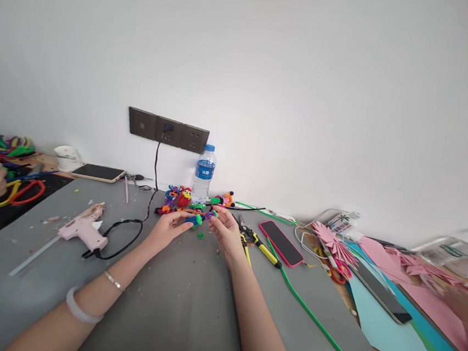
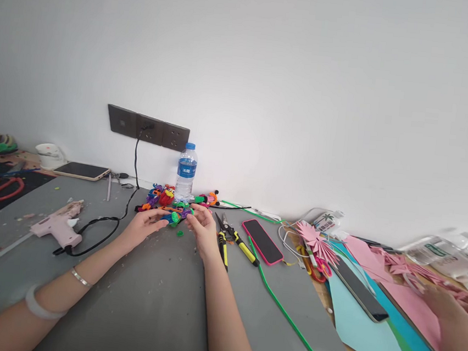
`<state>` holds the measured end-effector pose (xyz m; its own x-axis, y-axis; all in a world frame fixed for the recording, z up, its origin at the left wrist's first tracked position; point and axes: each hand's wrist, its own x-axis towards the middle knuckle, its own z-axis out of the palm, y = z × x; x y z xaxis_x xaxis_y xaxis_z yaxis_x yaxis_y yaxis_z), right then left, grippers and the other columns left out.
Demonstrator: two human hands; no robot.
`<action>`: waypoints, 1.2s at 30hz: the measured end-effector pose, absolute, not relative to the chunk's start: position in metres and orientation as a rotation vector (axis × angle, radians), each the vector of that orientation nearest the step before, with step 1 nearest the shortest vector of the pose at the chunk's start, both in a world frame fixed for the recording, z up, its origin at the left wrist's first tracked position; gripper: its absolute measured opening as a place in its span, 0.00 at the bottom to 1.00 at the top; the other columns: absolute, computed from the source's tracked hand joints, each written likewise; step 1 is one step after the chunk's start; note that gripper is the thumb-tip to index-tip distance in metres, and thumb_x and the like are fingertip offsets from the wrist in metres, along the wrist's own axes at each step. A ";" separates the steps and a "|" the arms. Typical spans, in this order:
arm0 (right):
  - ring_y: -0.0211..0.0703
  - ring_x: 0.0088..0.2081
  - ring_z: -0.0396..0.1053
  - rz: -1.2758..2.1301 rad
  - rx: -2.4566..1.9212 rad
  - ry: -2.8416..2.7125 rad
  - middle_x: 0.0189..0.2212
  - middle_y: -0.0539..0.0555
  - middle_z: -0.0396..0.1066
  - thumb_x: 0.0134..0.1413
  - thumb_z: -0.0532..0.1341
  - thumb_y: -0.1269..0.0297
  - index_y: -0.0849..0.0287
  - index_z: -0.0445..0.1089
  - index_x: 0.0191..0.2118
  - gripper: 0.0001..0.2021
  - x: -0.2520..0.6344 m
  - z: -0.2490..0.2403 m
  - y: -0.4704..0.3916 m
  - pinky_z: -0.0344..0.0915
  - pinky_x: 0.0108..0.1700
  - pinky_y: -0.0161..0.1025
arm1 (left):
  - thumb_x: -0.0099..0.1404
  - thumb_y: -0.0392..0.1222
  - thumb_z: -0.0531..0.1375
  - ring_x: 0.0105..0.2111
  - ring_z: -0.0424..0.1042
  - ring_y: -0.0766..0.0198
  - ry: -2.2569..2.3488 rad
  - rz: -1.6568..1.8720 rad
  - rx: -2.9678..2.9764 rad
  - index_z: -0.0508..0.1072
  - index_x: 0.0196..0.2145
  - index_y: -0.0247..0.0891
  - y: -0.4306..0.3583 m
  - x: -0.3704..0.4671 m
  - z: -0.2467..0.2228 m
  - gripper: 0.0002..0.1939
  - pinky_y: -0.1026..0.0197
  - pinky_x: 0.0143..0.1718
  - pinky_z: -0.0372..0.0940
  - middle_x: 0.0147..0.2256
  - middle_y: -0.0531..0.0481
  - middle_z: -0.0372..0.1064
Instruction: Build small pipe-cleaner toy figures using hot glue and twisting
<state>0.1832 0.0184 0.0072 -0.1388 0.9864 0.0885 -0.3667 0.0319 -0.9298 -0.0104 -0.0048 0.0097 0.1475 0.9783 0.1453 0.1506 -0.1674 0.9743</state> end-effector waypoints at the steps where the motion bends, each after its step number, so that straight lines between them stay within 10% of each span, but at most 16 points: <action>1: 0.37 0.28 0.67 1.396 -0.820 -1.086 0.29 0.48 0.70 0.43 0.70 0.60 0.54 0.71 0.42 0.18 0.183 0.007 0.019 0.62 0.31 0.34 | 0.58 0.53 0.62 0.37 0.73 0.56 1.151 1.139 1.506 0.76 0.44 0.36 -0.005 -0.010 0.010 0.21 0.59 0.35 0.69 0.42 0.42 0.75; 36: 0.41 0.35 0.65 1.153 -0.796 -1.343 0.33 0.51 0.67 0.47 0.68 0.59 0.55 0.67 0.37 0.12 0.178 0.007 0.015 0.62 0.38 0.37 | 0.56 0.52 0.63 0.30 0.73 0.59 1.194 1.187 1.543 0.75 0.38 0.37 -0.004 -0.008 0.006 0.17 0.60 0.29 0.68 0.32 0.47 0.75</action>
